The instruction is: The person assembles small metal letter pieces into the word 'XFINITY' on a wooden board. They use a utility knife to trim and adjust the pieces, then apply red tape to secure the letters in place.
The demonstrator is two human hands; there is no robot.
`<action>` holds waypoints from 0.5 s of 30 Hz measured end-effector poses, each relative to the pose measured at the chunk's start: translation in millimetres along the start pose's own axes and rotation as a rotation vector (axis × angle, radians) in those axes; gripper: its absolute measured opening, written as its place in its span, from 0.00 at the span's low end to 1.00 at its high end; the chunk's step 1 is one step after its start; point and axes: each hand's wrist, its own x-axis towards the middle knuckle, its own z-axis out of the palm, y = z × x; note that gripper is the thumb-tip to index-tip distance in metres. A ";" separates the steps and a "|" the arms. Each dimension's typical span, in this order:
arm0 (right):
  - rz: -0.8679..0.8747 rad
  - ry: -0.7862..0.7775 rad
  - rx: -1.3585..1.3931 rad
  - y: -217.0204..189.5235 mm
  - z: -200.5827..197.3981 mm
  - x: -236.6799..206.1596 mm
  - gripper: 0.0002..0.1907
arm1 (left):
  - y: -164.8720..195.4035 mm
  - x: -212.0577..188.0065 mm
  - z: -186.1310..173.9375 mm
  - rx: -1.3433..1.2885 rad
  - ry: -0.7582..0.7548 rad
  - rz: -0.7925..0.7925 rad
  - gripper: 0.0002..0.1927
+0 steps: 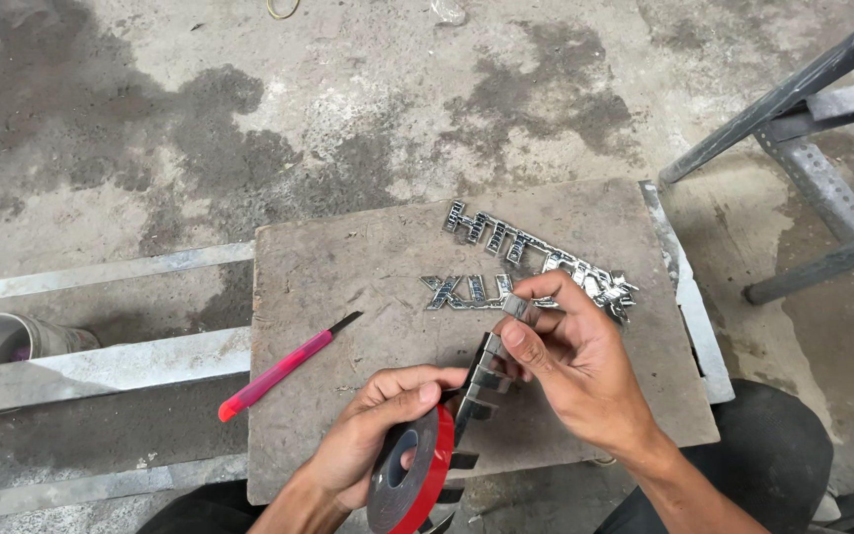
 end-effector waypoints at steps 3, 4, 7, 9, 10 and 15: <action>0.004 -0.044 0.022 -0.9 -2.9 -2.5 0.20 | 0.8 1.1 1.8 -0.008 -0.005 -0.008 0.18; 0.012 -0.057 0.040 -0.9 -3.3 -3.7 0.20 | 0.9 1.3 2.6 -0.021 -0.011 -0.013 0.17; 0.043 -0.058 0.065 -0.9 -3.6 -6.2 0.19 | 0.6 1.9 5.3 -0.048 -0.030 -0.015 0.16; 0.058 -0.043 0.087 -0.6 -2.4 -6.2 0.20 | -0.2 2.7 7.1 -0.044 -0.045 -0.004 0.16; 0.065 -0.033 0.104 0.0 -0.7 -6.2 0.20 | -0.7 3.3 7.7 -0.062 -0.031 -0.013 0.16; 0.035 -0.087 0.112 -2.5 1.8 -6.0 0.21 | -4.3 6.1 8.6 -0.084 0.036 -0.035 0.15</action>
